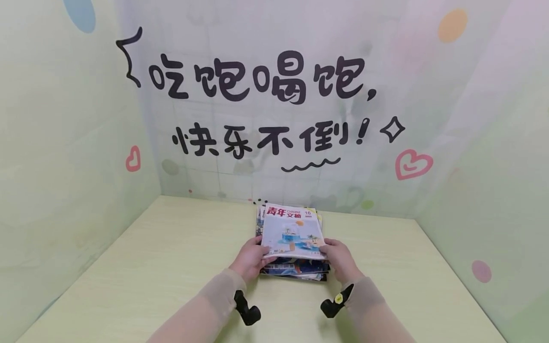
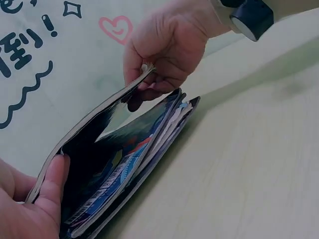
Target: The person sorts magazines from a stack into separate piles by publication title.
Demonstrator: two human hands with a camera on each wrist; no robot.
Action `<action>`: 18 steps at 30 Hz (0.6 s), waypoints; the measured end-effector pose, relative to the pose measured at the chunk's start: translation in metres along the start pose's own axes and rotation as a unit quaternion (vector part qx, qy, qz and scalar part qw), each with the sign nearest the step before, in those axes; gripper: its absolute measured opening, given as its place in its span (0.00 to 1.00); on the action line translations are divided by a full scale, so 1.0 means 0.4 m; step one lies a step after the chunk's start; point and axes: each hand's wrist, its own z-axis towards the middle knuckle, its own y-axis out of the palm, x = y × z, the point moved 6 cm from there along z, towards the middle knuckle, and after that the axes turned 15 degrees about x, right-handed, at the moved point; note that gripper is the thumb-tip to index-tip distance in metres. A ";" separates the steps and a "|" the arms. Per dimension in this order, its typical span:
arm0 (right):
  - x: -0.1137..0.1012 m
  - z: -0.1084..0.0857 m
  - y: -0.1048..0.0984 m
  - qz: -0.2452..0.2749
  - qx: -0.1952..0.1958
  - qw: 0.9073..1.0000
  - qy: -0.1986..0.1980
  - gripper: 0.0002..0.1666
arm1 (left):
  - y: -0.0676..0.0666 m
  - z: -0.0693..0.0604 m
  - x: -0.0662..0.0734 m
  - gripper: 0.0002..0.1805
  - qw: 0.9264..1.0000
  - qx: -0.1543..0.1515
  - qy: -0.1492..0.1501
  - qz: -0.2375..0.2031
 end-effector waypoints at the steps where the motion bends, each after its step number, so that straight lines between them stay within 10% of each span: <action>1: 0.000 0.000 0.000 0.007 -0.009 1.000 0.004 0.29 | -0.002 0.000 -0.001 0.31 1.000 -0.002 0.004 0.011; 18: 0.024 -0.024 0.001 0.044 -0.052 0.998 0.019 0.34 | -0.001 -0.024 0.018 0.36 0.984 -0.050 0.058 0.160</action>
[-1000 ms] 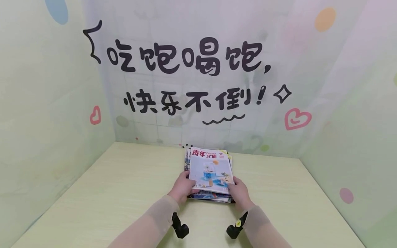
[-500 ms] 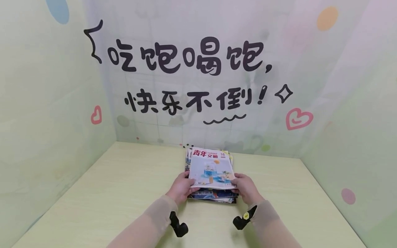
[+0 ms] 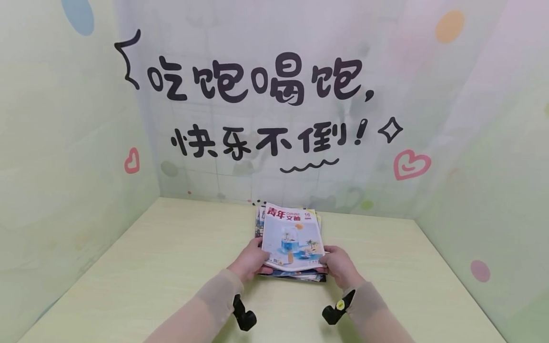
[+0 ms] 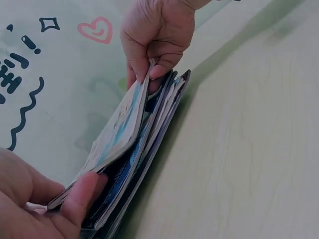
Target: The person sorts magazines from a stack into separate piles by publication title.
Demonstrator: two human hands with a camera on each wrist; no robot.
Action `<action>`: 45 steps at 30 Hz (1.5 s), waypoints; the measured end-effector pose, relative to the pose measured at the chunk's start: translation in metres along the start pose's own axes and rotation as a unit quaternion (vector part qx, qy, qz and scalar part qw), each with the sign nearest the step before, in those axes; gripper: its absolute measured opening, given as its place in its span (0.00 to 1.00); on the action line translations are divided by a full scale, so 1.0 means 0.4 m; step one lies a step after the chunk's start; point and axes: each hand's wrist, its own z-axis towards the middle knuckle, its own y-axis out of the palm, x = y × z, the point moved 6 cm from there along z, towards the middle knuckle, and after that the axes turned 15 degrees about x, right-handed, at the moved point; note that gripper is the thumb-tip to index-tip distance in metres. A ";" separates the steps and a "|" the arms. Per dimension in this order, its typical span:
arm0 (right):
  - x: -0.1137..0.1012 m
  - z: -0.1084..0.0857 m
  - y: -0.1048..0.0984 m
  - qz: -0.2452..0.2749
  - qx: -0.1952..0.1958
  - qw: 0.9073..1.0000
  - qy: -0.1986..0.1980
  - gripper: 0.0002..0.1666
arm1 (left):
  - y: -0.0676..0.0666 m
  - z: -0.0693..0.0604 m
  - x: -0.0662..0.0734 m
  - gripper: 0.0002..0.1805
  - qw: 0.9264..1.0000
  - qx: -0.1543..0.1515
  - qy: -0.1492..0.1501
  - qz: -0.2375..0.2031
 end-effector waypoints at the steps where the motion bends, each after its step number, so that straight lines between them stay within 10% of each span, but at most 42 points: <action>1: -0.001 -0.003 0.001 0.002 0.003 1.000 -0.004 0.33 | -0.003 0.001 0.002 0.36 1.000 0.002 0.004 0.000; 11: -0.028 -0.031 0.076 0.046 0.009 0.999 -0.014 0.33 | -0.096 0.022 0.006 0.35 0.998 0.030 0.009 -0.060; 26: -0.075 -0.067 0.344 0.120 -0.089 0.989 -0.006 0.33 | -0.374 0.053 0.007 0.34 0.996 0.072 -0.033 -0.033; 35: -0.090 -0.097 0.460 0.099 -0.129 0.986 0.028 0.29 | -0.503 0.071 -0.012 0.36 0.996 0.055 -0.055 -0.046; 45: -0.082 -0.130 0.499 -0.002 -0.104 0.994 0.037 0.25 | -0.562 0.079 -0.045 0.36 0.995 0.040 -0.074 -0.049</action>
